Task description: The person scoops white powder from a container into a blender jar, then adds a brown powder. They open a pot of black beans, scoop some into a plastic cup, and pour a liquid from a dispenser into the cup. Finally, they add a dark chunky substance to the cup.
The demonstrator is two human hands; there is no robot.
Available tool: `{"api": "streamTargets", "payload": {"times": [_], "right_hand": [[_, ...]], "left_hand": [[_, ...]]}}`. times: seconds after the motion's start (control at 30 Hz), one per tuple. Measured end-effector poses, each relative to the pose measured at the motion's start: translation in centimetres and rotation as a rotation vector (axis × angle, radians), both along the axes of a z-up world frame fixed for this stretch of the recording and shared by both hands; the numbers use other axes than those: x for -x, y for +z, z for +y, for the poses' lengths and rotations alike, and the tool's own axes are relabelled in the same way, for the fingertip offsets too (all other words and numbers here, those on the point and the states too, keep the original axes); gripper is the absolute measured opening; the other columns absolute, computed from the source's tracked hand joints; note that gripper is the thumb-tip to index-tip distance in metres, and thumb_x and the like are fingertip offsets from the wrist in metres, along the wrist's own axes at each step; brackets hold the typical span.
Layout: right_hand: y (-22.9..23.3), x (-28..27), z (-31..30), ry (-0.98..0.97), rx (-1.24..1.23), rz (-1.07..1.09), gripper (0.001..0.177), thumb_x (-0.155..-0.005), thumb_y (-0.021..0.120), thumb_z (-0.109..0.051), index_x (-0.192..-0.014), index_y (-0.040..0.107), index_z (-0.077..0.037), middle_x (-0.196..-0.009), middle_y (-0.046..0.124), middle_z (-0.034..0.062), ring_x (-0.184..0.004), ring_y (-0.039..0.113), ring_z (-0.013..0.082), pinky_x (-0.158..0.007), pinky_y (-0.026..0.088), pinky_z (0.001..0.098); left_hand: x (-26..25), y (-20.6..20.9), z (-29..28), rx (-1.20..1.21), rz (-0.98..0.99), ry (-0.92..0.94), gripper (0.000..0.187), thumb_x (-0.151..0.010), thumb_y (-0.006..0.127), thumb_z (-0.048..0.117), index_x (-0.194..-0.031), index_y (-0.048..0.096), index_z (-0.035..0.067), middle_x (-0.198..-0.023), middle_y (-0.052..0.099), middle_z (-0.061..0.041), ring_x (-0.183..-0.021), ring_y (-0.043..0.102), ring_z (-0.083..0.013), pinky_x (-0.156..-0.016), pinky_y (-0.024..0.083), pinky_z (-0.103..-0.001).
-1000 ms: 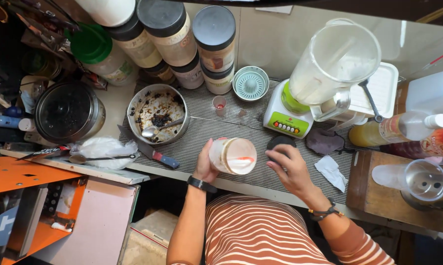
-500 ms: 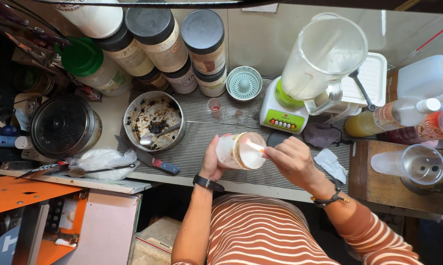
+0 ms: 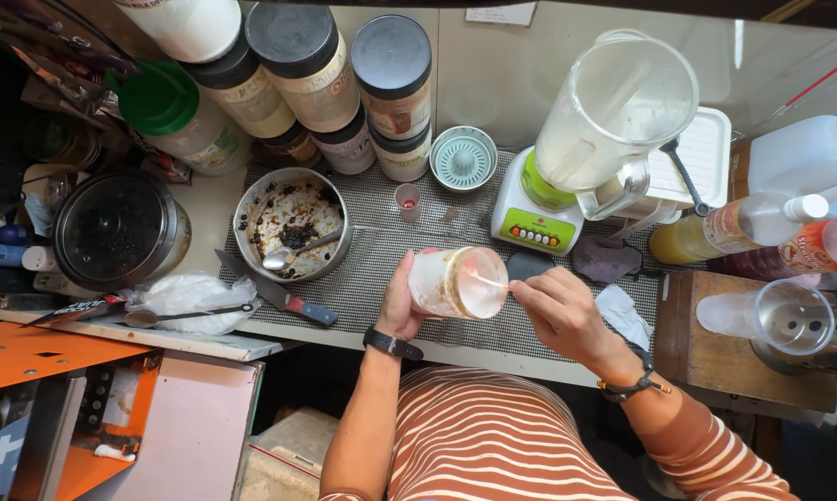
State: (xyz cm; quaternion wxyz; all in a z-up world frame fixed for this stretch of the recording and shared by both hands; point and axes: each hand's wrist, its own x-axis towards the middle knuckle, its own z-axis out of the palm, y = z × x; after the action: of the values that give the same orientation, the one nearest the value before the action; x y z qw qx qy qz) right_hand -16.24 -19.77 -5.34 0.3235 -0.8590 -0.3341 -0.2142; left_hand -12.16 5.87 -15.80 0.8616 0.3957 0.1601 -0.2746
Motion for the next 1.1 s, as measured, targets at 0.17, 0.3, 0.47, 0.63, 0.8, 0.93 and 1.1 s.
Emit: {"api": "streamTargets", "payload": {"times": [0.17,0.3,0.47,0.63,0.8,0.93,1.1], "right_hand": [[-5.4,1.1,-0.3,-0.106,-0.218,0.431,0.014,-0.088,0.073,-0.001,-0.101,0.074,0.0,-0.084,0.073,0.007,-0.072,0.067,0.0174,-0.062,0.052,0.0318],[-8.6,1.0,-1.6,-0.325,-1.016,1.077,0.014,-0.094,0.068,-0.003,-0.102,0.073,0.008,-0.082,0.071,0.0113,-0.067,0.061,0.0132,-0.058,0.048,0.0273],[-5.7,0.5,-2.8,-0.343,-1.435,1.211,0.009,-0.094,0.065,-0.001,-0.099,0.069,0.005,-0.084,0.069,0.0101,-0.069,0.063,0.0129,-0.059,0.05,0.0254],[-4.0,0.7,-4.5,-0.311,-1.527,1.182,0.009,-0.095,0.063,0.0,-0.099,0.069,0.005,-0.084,0.069,0.011,-0.069,0.063,0.0125,-0.061,0.051,0.0253],[-2.0,0.3,-6.0,-0.244,-1.63,1.144,0.007,-0.097,0.063,0.0,-0.1,0.069,0.002,-0.083,0.069,0.0111,-0.071,0.065,0.0137,-0.068,0.053,0.0293],[3.4,-1.9,-7.4,-0.157,-1.702,0.989,0.009,-0.1,0.059,-0.001,-0.101,0.068,0.002,-0.089,0.071,0.0109,-0.076,0.067,0.0149,-0.079,0.056,0.0335],[6.6,-5.4,-9.0,-0.269,-1.169,0.155,0.009,-0.111,0.065,0.004,-0.117,0.071,0.001,-0.095,0.072,0.0111,-0.079,0.064,0.016,-0.072,0.051,0.0307]], "left_hand": [[0.0,1.3,-0.2,-0.158,-0.116,-0.008,0.068,-0.101,0.039,0.055,-0.142,0.049,0.002,-0.127,0.066,-0.017,-0.112,0.068,-0.0247,-0.09,0.06,-0.039],[0.0,1.0,-0.5,-0.133,-0.113,0.022,0.069,-0.101,0.037,0.056,-0.142,0.048,0.001,-0.127,0.065,-0.018,-0.112,0.069,-0.0255,-0.09,0.061,-0.039],[0.1,2.5,-1.2,-0.023,-0.02,0.03,0.07,-0.101,0.031,0.059,-0.142,0.049,0.005,-0.124,0.067,-0.015,-0.105,0.071,-0.0249,-0.076,0.063,-0.039],[0.1,3.2,-2.0,0.025,0.042,-0.008,0.074,-0.102,0.025,0.063,-0.141,0.054,0.007,-0.117,0.072,-0.014,-0.093,0.074,-0.0241,-0.059,0.062,-0.035],[0.0,4.3,-3.0,0.038,0.071,0.005,0.074,-0.102,0.023,0.062,-0.141,0.055,0.008,-0.118,0.072,-0.014,-0.094,0.074,-0.0232,-0.06,0.063,-0.035],[0.0,4.7,-3.9,0.098,0.102,0.002,0.073,-0.102,0.021,0.061,-0.142,0.053,0.01,-0.121,0.07,-0.013,-0.096,0.073,-0.023,-0.061,0.063,-0.036],[0.0,5.2,-4.6,0.205,0.085,0.01,0.073,-0.103,0.019,0.061,-0.144,0.051,0.01,-0.124,0.068,-0.015,-0.096,0.072,-0.0251,-0.061,0.062,-0.037]]}}
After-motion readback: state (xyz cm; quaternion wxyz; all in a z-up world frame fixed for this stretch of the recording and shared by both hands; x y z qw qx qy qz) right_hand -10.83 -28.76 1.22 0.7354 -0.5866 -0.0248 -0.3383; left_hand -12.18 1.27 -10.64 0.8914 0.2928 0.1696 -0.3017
